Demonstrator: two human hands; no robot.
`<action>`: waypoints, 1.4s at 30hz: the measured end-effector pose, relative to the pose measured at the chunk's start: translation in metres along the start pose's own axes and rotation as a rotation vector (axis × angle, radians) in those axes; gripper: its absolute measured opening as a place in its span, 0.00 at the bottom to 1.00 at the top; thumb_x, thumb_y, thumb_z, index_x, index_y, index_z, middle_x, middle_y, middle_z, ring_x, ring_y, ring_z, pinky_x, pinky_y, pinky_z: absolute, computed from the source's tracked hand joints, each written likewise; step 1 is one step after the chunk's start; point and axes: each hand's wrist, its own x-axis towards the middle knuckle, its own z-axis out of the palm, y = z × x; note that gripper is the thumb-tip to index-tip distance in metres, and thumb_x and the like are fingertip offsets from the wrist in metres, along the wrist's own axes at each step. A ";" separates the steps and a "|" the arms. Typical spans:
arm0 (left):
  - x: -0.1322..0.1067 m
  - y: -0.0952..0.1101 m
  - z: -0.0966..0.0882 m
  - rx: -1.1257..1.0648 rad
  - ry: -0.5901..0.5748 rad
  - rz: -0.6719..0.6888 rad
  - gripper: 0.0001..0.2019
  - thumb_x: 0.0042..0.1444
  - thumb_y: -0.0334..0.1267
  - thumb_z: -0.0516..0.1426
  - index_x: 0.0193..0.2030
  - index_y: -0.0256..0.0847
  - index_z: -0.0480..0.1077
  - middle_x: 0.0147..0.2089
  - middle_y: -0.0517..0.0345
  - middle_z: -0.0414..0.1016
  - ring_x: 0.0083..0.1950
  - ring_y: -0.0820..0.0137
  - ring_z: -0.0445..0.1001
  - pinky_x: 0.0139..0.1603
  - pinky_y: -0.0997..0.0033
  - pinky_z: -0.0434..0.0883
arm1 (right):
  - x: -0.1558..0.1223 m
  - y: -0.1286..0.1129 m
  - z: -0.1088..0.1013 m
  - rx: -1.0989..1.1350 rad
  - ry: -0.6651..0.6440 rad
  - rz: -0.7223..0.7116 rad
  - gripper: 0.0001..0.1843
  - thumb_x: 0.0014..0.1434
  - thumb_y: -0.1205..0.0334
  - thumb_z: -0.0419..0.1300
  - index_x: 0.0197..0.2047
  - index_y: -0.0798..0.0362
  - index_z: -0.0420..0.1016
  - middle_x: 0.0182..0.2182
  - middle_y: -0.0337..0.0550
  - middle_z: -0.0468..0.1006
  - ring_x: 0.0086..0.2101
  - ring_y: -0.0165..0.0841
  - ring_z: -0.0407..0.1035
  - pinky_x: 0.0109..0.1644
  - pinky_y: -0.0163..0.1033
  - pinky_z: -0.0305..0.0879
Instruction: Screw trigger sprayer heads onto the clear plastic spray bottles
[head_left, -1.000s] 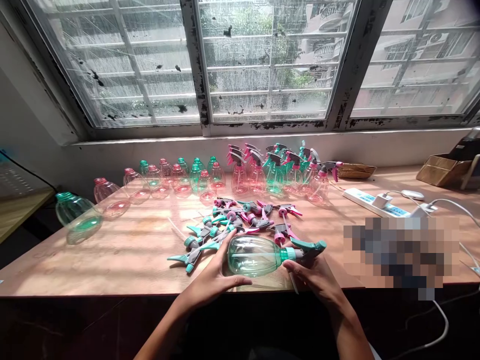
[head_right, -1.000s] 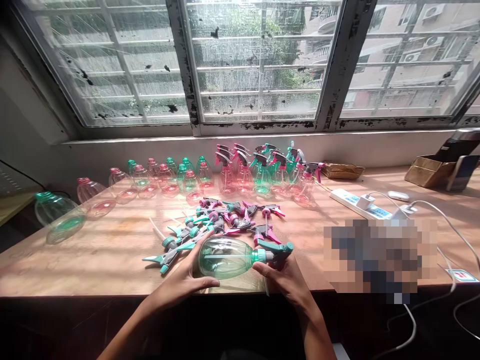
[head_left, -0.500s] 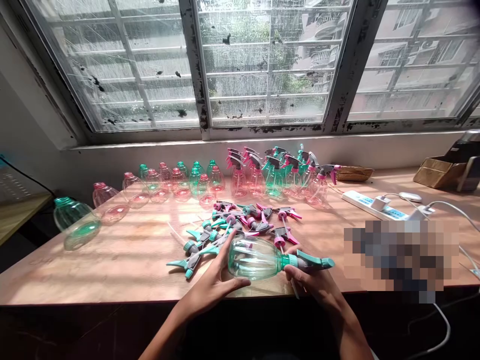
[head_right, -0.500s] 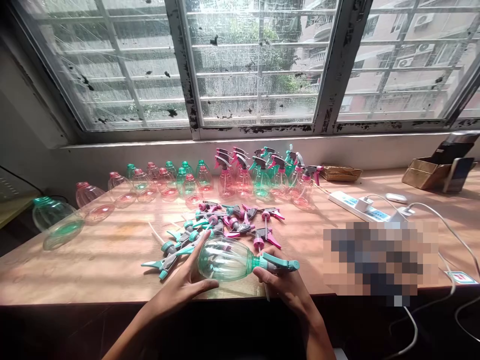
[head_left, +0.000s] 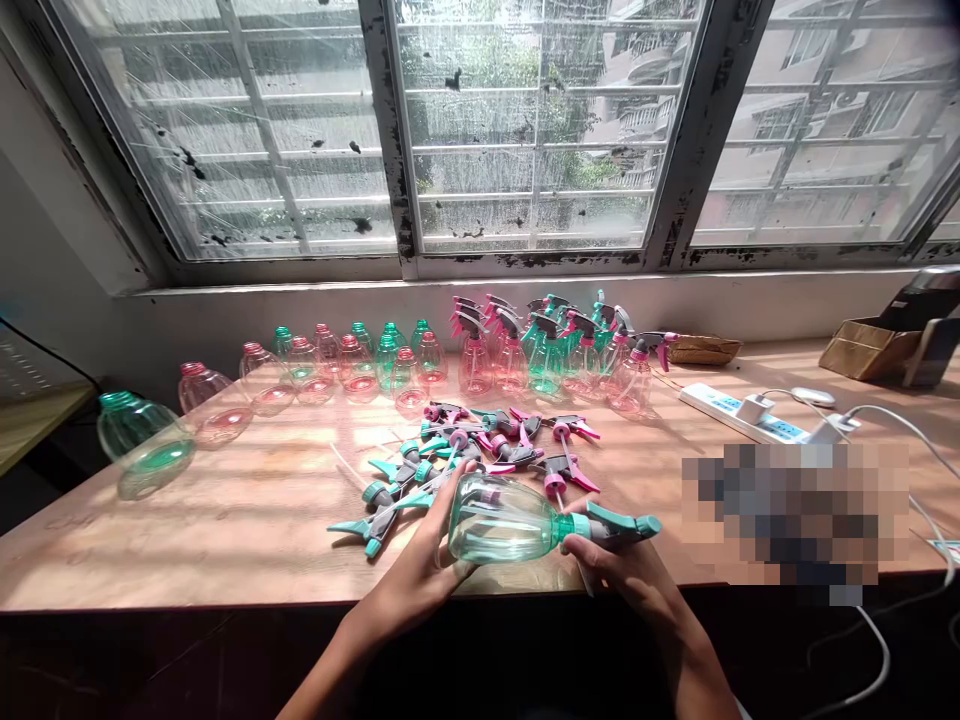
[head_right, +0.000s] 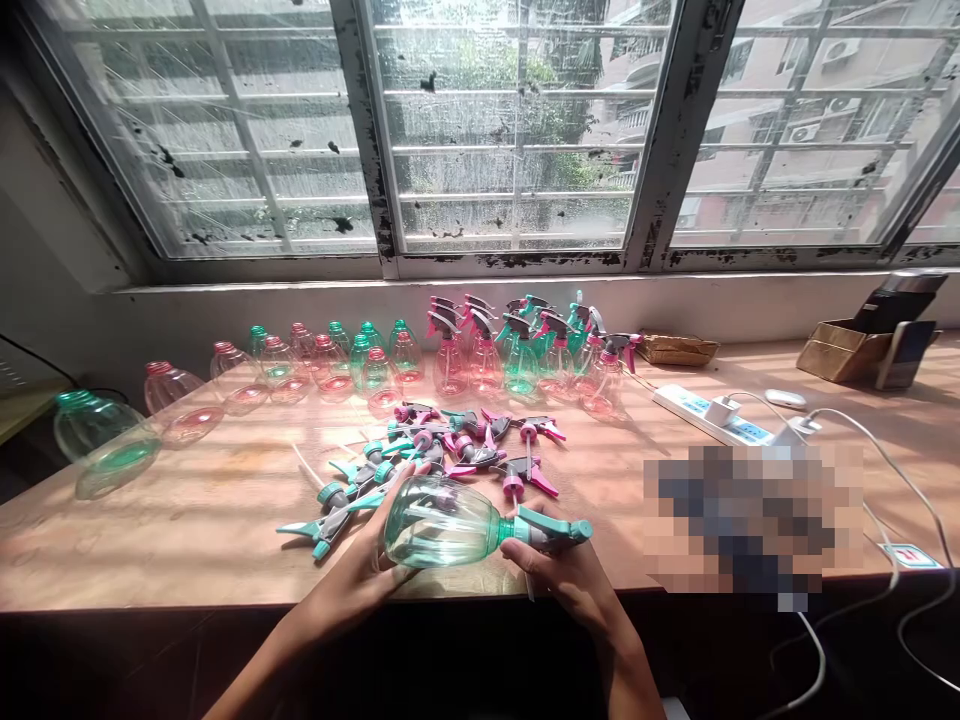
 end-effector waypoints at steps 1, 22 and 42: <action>0.000 0.000 0.000 0.044 0.009 0.017 0.46 0.67 0.47 0.60 0.79 0.54 0.32 0.82 0.54 0.35 0.81 0.50 0.39 0.77 0.49 0.51 | 0.000 -0.001 0.000 0.001 -0.017 0.021 0.20 0.56 0.41 0.70 0.34 0.50 0.75 0.17 0.31 0.64 0.19 0.29 0.56 0.23 0.37 0.51; -0.006 0.009 0.001 -0.066 -0.078 -0.025 0.52 0.65 0.45 0.63 0.77 0.61 0.23 0.82 0.57 0.24 0.81 0.47 0.36 0.75 0.47 0.57 | 0.001 -0.001 -0.001 0.158 -0.033 0.073 0.20 0.56 0.42 0.71 0.38 0.47 0.72 0.18 0.29 0.64 0.18 0.28 0.53 0.22 0.35 0.47; -0.006 0.000 0.001 -0.079 -0.061 -0.016 0.49 0.67 0.46 0.61 0.78 0.58 0.26 0.82 0.56 0.24 0.81 0.49 0.36 0.75 0.49 0.56 | 0.002 0.001 -0.002 0.121 -0.053 0.065 0.21 0.56 0.44 0.71 0.43 0.48 0.71 0.18 0.28 0.66 0.17 0.27 0.57 0.21 0.32 0.52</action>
